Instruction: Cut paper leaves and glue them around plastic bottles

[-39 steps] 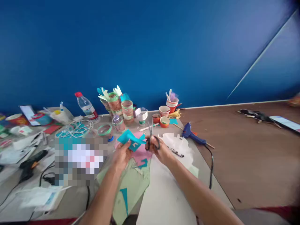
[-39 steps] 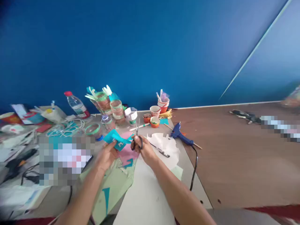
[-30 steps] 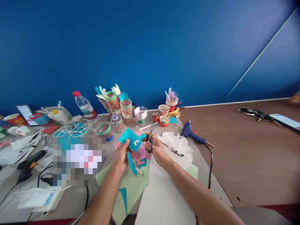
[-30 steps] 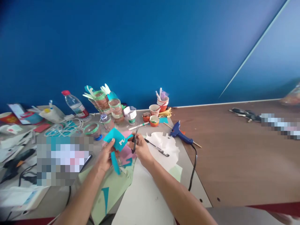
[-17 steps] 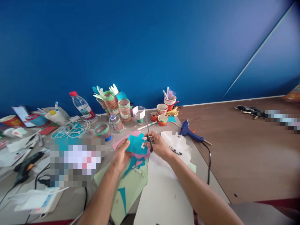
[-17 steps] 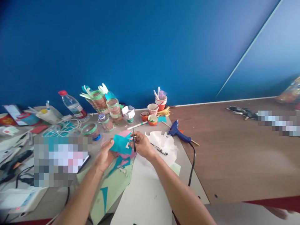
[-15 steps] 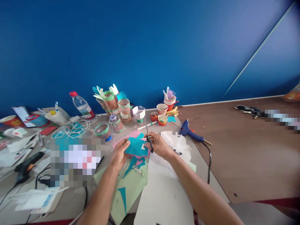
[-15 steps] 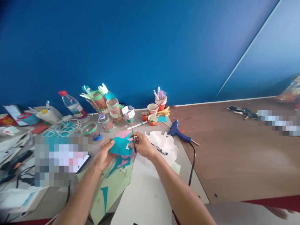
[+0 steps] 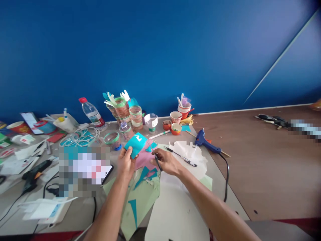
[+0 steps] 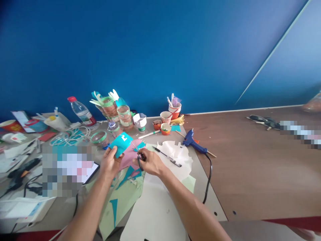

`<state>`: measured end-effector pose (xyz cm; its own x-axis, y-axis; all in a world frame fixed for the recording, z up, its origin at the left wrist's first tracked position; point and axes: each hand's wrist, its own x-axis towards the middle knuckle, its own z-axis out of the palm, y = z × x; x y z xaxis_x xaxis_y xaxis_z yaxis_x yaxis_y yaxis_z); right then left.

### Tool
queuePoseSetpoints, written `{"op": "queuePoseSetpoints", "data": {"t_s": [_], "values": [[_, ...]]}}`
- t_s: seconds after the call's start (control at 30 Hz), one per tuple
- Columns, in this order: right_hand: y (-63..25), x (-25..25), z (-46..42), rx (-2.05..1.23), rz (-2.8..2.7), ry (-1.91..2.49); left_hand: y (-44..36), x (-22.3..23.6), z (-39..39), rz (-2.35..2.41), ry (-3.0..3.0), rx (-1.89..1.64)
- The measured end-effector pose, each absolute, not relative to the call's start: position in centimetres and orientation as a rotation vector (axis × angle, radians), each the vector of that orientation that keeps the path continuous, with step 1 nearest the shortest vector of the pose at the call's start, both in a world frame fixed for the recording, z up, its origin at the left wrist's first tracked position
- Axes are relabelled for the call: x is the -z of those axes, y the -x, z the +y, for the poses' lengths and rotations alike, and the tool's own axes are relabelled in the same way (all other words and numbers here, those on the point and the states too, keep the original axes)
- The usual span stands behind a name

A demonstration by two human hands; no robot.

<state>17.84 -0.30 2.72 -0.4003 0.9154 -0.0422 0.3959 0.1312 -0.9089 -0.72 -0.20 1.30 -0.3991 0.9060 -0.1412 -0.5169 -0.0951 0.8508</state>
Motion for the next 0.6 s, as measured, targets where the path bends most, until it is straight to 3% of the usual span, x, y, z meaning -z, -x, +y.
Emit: {"op": "queuePoseSetpoints", "data": {"t_s": [0.6], "values": [[-17.2,-1.0,-0.1,-1.141,-1.966,1.177,-0.4,-1.3,-0.6,1.114,-0.653,-1.566]]}}
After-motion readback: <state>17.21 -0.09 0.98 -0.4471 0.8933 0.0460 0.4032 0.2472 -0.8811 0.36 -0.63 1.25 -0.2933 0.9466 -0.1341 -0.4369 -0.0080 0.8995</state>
